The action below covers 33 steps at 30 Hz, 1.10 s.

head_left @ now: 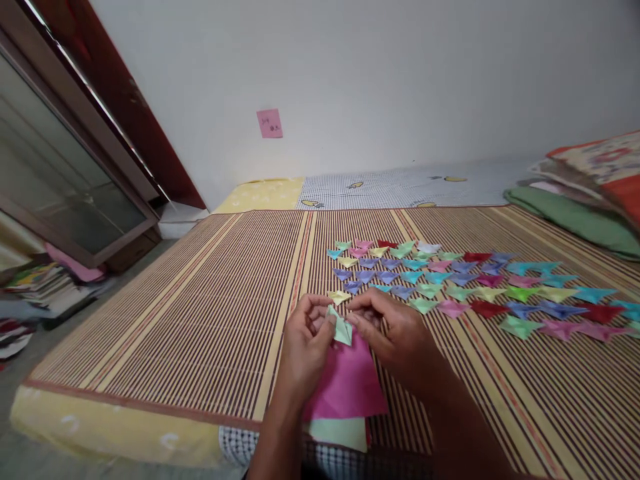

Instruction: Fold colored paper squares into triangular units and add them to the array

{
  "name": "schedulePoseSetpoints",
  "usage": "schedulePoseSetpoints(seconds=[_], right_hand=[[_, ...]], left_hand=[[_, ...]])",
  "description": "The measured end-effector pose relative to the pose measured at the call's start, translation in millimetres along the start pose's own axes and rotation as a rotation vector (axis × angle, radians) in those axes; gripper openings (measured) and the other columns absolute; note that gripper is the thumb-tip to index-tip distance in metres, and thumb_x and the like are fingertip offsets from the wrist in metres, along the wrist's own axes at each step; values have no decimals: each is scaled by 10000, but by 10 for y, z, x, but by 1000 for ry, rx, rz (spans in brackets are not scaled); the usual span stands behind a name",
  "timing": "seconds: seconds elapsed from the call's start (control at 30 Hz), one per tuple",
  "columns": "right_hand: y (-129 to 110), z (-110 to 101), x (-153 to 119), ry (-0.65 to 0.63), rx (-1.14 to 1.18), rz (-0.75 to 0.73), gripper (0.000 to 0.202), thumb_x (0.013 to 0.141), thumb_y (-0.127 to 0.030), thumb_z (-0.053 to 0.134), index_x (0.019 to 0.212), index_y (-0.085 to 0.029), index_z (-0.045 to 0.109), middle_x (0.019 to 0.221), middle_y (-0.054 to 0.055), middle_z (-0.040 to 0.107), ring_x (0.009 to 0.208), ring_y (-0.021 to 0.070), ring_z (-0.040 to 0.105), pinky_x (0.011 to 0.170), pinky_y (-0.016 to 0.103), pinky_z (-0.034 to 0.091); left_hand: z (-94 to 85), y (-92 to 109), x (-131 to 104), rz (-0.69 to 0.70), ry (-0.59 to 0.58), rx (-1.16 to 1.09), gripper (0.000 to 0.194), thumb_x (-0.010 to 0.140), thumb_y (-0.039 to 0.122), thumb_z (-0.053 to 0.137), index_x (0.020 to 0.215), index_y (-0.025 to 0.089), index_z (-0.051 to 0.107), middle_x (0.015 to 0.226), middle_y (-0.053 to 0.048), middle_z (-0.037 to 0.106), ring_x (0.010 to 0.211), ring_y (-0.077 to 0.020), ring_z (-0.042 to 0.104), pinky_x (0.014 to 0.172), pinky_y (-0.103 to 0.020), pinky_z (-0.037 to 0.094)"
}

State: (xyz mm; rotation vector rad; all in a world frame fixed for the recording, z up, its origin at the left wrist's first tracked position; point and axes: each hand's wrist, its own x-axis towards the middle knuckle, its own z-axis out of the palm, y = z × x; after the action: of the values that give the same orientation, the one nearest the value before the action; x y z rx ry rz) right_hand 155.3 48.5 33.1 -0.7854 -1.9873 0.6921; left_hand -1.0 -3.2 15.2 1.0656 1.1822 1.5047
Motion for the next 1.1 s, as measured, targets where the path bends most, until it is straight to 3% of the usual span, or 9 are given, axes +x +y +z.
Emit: schedulePoseSetpoints(seconds=[0.1, 0.2, 0.37, 0.57, 0.77, 0.9, 1.1], right_hand=[[-37, 41, -5, -24, 17, 10, 21, 908, -204, 653, 889, -200, 645, 764, -7, 622, 676, 157, 573, 627, 298, 449], [-51, 92, -16, -44, 10, 12, 44, 882, -159, 630, 863, -199, 632, 770, -7, 606, 667, 151, 559, 622, 297, 436], [-31, 132, -20, -47, -52, 4, 127, 864, -108, 566, 781, -199, 596, 752, 0, 575, 668, 157, 549, 626, 305, 410], [5, 111, -15, -39, -69, -11, 151, 925, -141, 535, 793, -194, 582, 748, 1, 554, 664, 156, 528, 626, 303, 386], [7, 89, -24, -54, -70, -59, 156, 957, -145, 524, 813, -195, 554, 774, 0, 550, 682, 150, 532, 640, 298, 388], [4, 56, -19, -35, -67, -117, 174, 949, -121, 523, 793, -196, 541, 757, -9, 533, 674, 142, 523, 636, 293, 389], [45, 5, -18, 10, -54, -114, 148, 935, -106, 548, 811, -187, 554, 749, -18, 523, 661, 134, 516, 624, 286, 403]], left_hand=[[6, 5, -17, 95, 87, 146, 291, 956, 249, 622, 1241, 240, 562, 852, 26, 583, 599, -102, 539, 548, -210, 444], [2, 1, -38, 140, 79, 303, 339, 985, 183, 530, 1305, 277, 586, 864, 11, 596, 591, -114, 530, 544, -223, 437], [-31, -20, -37, 190, 60, 368, 307, 946, 112, 506, 1114, 258, 717, 1022, -45, 675, 640, -135, 586, 571, -249, 471], [-25, 8, -24, 190, 38, 247, 204, 966, 181, 539, 951, 232, 736, 1023, -58, 704, 626, -138, 603, 585, -265, 502], [-9, -2, -33, 113, -21, 179, 151, 1020, 298, 525, 1015, 206, 644, 759, 7, 624, 553, -118, 546, 524, -227, 474], [-13, -10, -51, 91, -7, 184, 156, 1021, 350, 546, 1003, 203, 595, 713, 34, 574, 532, -108, 540, 497, -207, 456], [0, 54, -72, 58, -100, 147, 115, 1046, 279, 482, 999, 214, 564, 589, 59, 588, 474, -98, 537, 496, -188, 435]])
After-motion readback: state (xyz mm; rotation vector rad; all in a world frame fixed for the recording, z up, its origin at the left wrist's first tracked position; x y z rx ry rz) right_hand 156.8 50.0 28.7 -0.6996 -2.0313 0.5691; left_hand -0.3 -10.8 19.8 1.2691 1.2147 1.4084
